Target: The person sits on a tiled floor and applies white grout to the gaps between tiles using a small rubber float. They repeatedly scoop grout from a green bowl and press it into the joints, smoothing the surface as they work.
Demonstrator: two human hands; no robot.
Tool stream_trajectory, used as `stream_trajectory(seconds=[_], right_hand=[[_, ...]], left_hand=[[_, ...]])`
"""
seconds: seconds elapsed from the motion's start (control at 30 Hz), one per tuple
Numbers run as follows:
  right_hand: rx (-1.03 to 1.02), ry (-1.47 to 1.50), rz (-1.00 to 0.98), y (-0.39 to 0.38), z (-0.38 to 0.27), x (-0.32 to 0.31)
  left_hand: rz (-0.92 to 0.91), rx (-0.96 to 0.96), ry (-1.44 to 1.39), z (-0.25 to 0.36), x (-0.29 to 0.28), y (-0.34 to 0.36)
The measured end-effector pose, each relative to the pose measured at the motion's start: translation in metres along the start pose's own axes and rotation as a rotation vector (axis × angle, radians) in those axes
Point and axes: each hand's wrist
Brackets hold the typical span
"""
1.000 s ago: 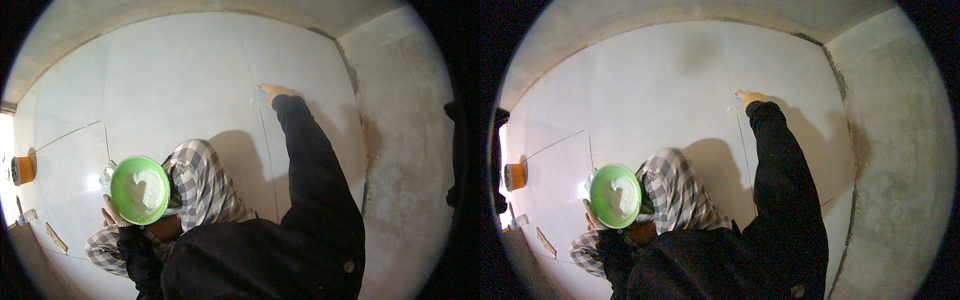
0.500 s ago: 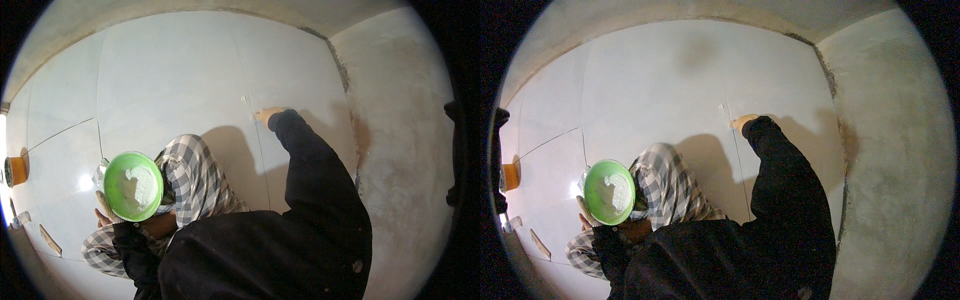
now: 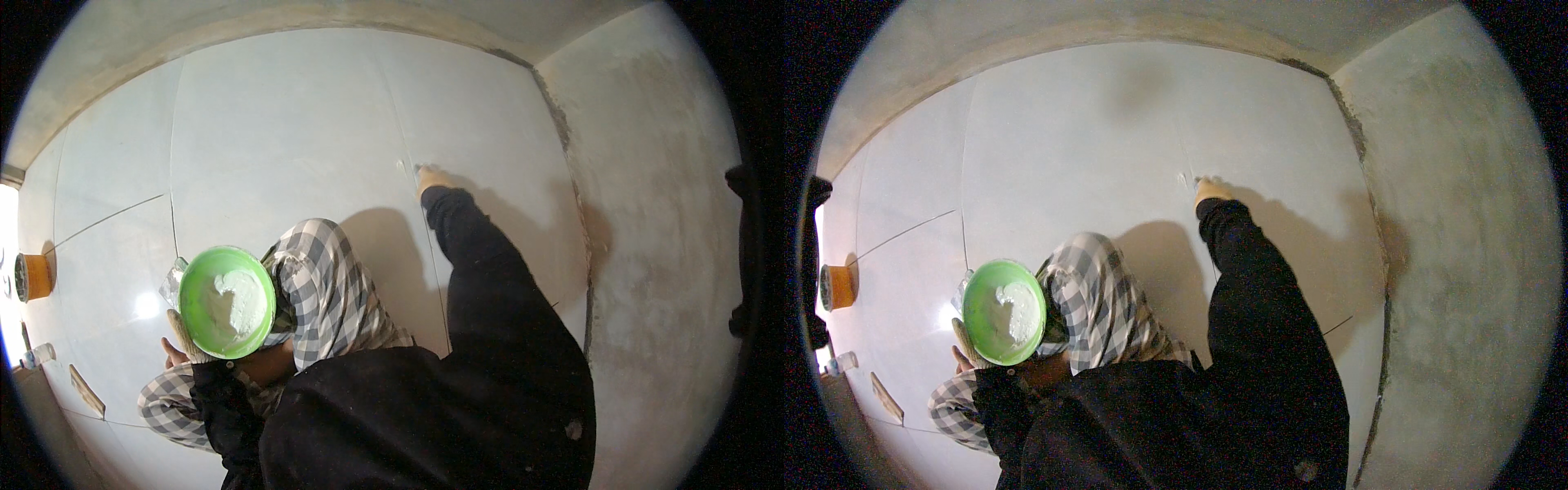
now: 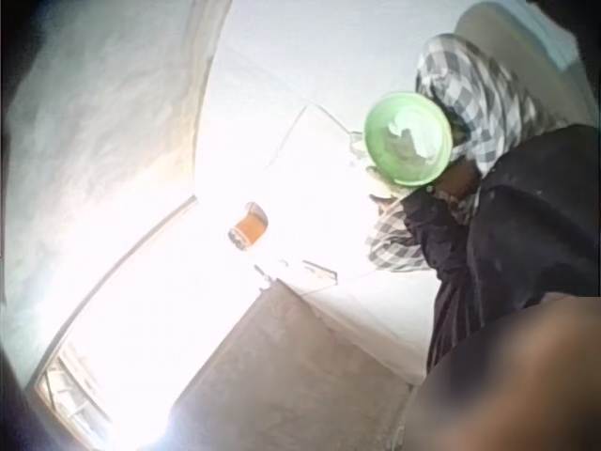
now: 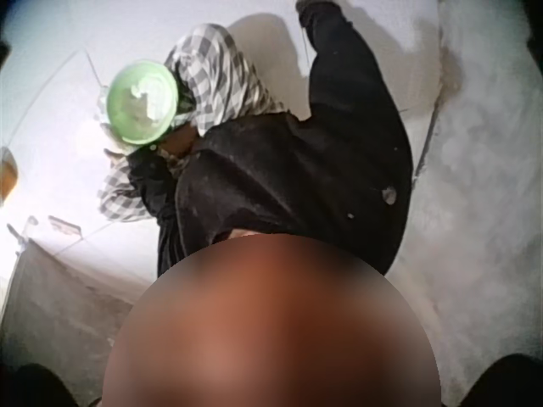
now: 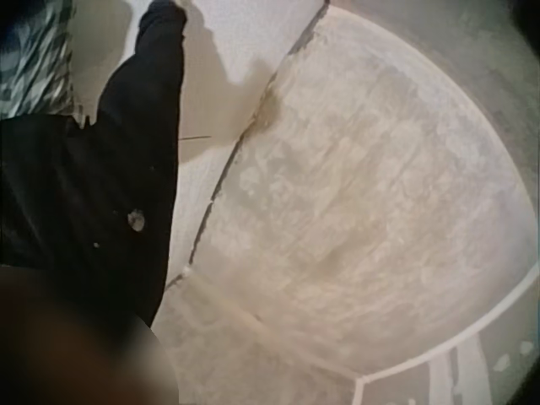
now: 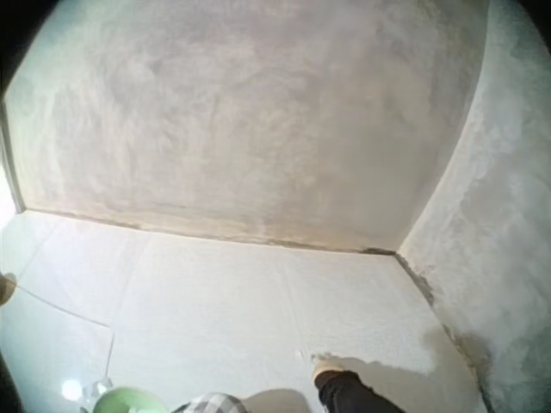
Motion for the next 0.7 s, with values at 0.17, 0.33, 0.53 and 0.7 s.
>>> stream_trajectory(seconds=[0.17,0.33,0.53,0.7], right_hand=[[0.023,0.089,-0.092,-0.041,0.000,0.038],[-0.333,-0.529,-0.379,-0.010,0.018,-0.048],[-0.273,-0.447,-0.225,0.050,-0.026,-0.096],[-0.245,-0.552,-0.299,0.071,-0.049,-0.061]], left_hand=[[0.054,0.035,-0.009,0.004,-0.010,-0.007],[0.077,0.069,-0.031,0.006,-0.015,-0.008],[0.054,0.046,-0.029,0.000,-0.003,0.000],[0.081,0.058,-0.042,0.000,-0.003,-0.008]])
Point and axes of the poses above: each hand's wrist, its own y-axis towards the middle knuckle, its own x-axis out of the palm, z = x × y, and after that the axes turned 13 degrees about -z, right-handed
